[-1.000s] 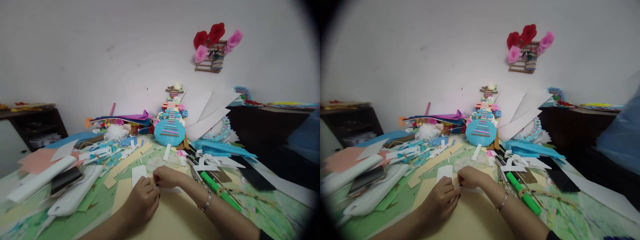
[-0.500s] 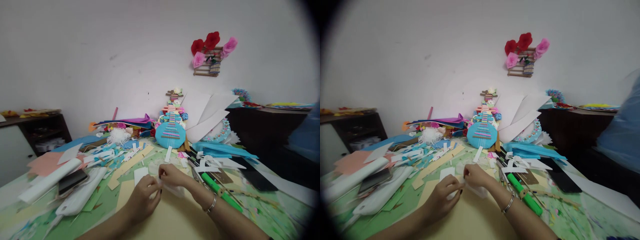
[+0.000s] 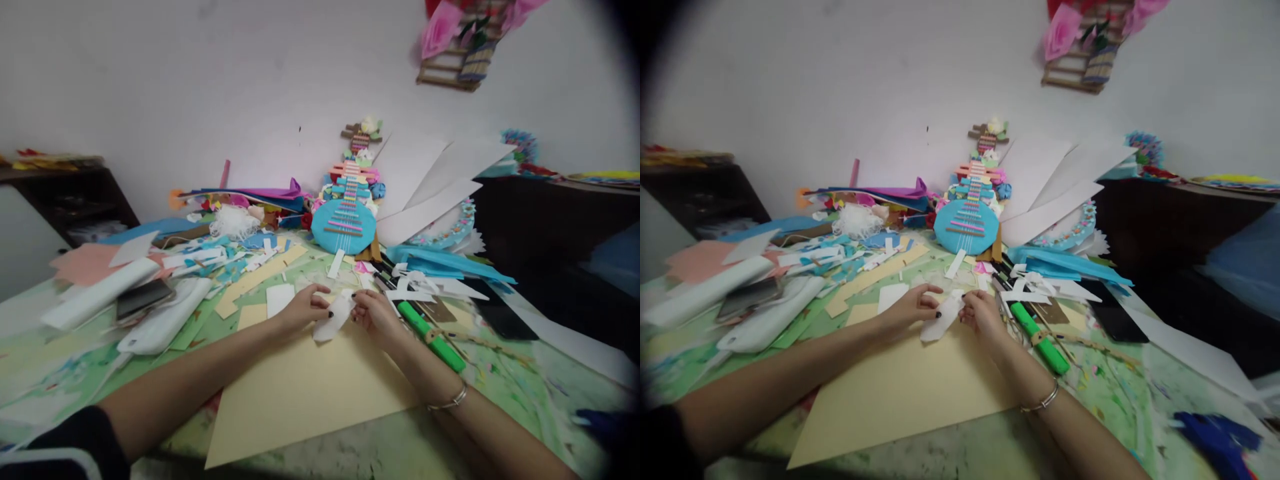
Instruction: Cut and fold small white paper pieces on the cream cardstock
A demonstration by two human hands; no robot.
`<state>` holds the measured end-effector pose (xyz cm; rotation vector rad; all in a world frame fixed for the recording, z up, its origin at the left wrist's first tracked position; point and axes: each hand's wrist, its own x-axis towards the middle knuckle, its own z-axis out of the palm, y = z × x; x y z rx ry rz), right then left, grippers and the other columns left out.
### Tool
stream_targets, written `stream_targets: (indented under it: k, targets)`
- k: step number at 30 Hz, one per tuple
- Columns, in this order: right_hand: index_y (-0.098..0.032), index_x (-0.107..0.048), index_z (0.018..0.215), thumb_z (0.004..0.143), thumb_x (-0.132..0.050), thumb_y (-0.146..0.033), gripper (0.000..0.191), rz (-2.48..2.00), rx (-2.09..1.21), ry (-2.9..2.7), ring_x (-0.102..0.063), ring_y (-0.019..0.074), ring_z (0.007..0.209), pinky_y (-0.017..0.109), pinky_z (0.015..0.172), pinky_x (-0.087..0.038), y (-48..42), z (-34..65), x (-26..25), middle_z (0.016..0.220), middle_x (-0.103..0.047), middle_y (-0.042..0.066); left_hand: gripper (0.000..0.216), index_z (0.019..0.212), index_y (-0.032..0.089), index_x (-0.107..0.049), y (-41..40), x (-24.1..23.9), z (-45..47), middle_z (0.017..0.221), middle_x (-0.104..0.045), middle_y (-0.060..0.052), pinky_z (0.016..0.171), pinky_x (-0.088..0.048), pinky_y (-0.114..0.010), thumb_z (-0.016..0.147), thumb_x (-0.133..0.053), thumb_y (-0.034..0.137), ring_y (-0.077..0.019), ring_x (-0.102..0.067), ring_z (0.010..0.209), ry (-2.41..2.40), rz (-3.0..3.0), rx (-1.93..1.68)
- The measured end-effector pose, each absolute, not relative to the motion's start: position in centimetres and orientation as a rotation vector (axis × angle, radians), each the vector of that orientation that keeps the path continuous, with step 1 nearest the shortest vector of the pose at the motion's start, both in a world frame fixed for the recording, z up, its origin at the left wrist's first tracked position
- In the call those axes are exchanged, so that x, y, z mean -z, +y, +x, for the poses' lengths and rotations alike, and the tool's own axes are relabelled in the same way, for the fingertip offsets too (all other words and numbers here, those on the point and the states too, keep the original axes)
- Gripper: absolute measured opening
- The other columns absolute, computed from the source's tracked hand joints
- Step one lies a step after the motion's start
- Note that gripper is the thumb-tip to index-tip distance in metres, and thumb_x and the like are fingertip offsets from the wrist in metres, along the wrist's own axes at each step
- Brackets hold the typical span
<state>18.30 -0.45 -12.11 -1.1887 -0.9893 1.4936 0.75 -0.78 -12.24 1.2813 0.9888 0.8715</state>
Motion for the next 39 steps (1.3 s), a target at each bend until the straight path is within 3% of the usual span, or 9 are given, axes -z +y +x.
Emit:
stream_targets:
  k: [7, 15, 21, 25, 29, 34, 39]
  targets:
    - [-0.019, -0.046, 0.082, 0.061, -0.069, -0.024, 0.031, -1.065, -1.603, -0.912, -0.057, 0.0108, 0.046, 0.017, 0.039, -0.036, -2.0, 19.6, 11.6, 0.057, -0.055, -0.005, 0.049, 0.108, 0.015, -0.049, -1.0, 11.7, 0.6, 0.073, -0.057, 0.002, 0.055, -0.038, -0.021, 0.062, -0.065, 0.016, -0.0111, -0.054, 0.064, 0.987, 1.338, -0.822]
    - [-0.019, -0.047, 0.078, 0.063, -0.067, -0.025, 0.026, -1.044, -1.455, -1.249, -0.048, 0.0068, 0.040, 0.016, 0.037, -0.032, -2.0, 20.0, 12.2, 0.051, -0.051, -0.008, 0.043, 0.109, 0.016, -0.050, -0.5, 11.8, 0.4, 0.072, -0.056, 0.002, 0.050, -0.035, -0.020, 0.067, -0.061, 0.018, -0.0091, -0.053, 0.059, 1.051, 1.468, -0.804]
    - [-0.018, -0.053, 0.075, 0.062, -0.060, -0.022, 0.015, -1.186, -1.296, -1.265, -0.040, 0.0047, 0.036, 0.014, 0.032, -0.029, -2.4, 20.2, 12.2, 0.047, -0.050, -0.008, 0.041, 0.105, 0.018, -0.050, -0.2, 11.8, -0.4, 0.108, -0.055, -0.008, 0.075, -0.044, -0.032, 0.071, -0.068, 0.031, -0.0190, -0.054, 0.095, 1.207, 1.950, -0.981]
    - [-0.014, -0.063, 0.079, 0.060, -0.057, -0.023, 0.022, -1.351, -1.283, -1.219, -0.036, 0.0041, 0.030, 0.016, 0.031, -0.029, -2.7, 20.6, 11.7, 0.042, -0.050, -0.007, 0.023, 0.076, 0.017, -0.051, -1.9, 11.1, -1.6, 0.087, -0.053, -0.004, 0.074, -0.042, -0.032, 0.071, -0.069, 0.032, -0.0187, -0.049, 0.086, 1.225, 2.393, -1.023]
    - [-0.011, -0.066, 0.084, 0.056, -0.059, -0.020, 0.030, -1.392, -1.361, -1.191, -0.039, 0.0051, 0.031, 0.017, 0.031, -0.031, -2.8, 20.6, 11.1, 0.043, -0.053, -0.005, 0.026, 0.058, 0.016, -0.051, -4.0, 11.7, -2.6, 0.073, -0.051, -0.003, 0.067, -0.039, -0.029, 0.076, -0.066, 0.027, -0.0160, -0.046, 0.076, 1.151, 2.630, -0.998]
    - [-0.011, -0.069, 0.088, 0.060, -0.056, -0.015, 0.031, -1.469, -1.295, -1.300, -0.041, 0.0061, 0.034, 0.019, 0.033, -0.031, -2.8, 20.8, 11.5, 0.051, -0.060, -0.002, 0.015, 0.067, 0.018, -0.065, -4.3, 12.7, -2.6, 0.071, -0.056, -0.004, 0.066, -0.040, -0.030, 0.081, -0.061, 0.022, -0.0164, -0.046, 0.074, 1.162, 2.784, -1.034]
    - [-0.014, -0.073, 0.083, 0.059, -0.051, -0.005, 0.033, -1.556, -0.948, -1.599, -0.059, 0.0133, 0.059, 0.023, 0.056, -0.044, -2.6, 20.9, 12.6, 0.071, -0.070, 0.004, 0.008, 0.081, 0.021, -0.068, -3.7, 13.2, -2.7, 0.077, -0.064, -0.003, 0.071, -0.043, -0.031, 0.082, -0.060, 0.020, -0.0164, -0.050, 0.077, 1.121, 2.874, -1.086]
